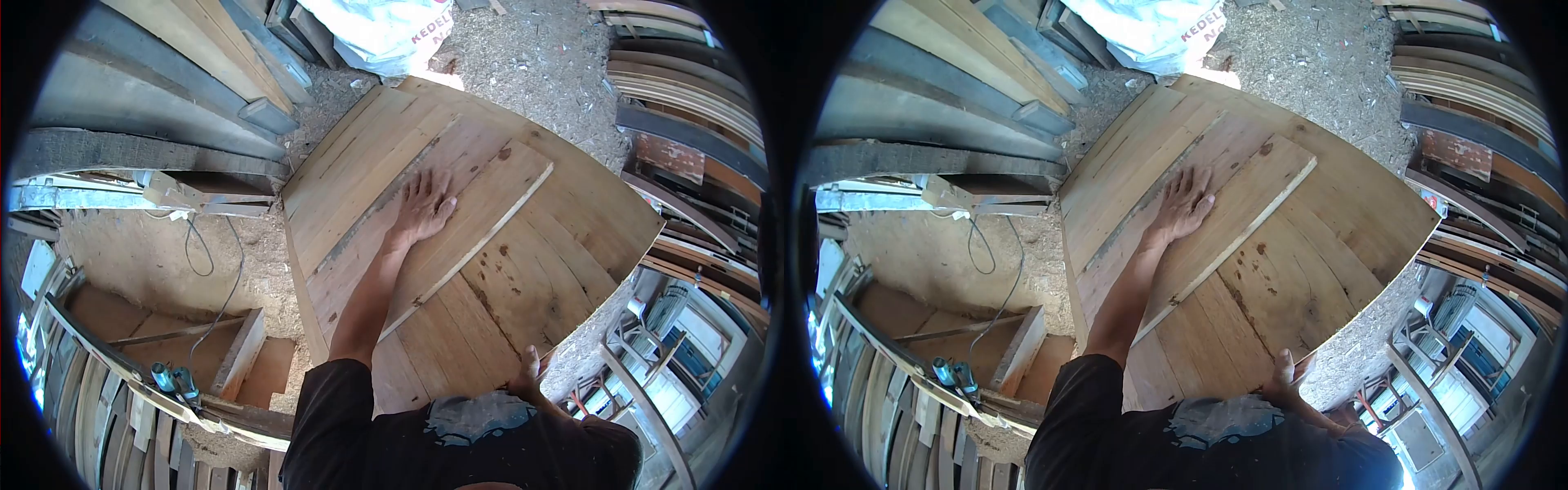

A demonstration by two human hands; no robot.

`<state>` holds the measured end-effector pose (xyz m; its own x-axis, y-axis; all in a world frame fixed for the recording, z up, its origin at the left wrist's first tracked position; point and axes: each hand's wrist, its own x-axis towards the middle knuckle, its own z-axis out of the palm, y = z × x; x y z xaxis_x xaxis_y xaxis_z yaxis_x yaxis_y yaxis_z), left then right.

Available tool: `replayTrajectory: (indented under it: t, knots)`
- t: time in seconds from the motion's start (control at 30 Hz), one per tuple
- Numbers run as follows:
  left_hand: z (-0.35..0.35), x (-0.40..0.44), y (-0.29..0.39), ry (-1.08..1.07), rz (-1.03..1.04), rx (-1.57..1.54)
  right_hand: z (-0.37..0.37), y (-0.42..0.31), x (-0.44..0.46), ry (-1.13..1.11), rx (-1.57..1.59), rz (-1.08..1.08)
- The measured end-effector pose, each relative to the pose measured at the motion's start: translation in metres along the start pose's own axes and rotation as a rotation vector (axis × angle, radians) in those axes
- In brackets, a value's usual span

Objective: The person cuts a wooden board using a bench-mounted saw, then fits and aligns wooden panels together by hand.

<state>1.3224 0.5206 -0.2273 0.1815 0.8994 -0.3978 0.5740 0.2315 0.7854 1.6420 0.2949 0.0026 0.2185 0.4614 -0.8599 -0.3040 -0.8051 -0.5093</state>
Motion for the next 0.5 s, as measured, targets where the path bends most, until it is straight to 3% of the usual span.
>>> replayTrajectory:
  t: [0.03,0.13,0.27,0.37,0.5]
  knots:
    - [-0.004,-0.005,0.006,-0.037,0.016,0.011,0.043,-0.021,-0.015,-0.002,-0.090,-0.091]
    - [-0.009,-0.020,0.012,-0.043,0.135,0.004,0.038,-0.014,-0.011,0.050,-0.315,-0.249]
    - [-0.014,-0.046,0.016,-0.038,0.164,-0.023,0.059,-0.037,-0.022,0.000,-0.245,-0.135]
    - [-0.007,-0.066,0.007,0.006,0.142,-0.067,-0.003,-0.005,0.003,-0.016,-0.172,-0.030]
    - [-0.007,-0.088,-0.009,0.050,0.039,-0.048,0.034,-0.022,-0.012,-0.017,-0.069,-0.009]
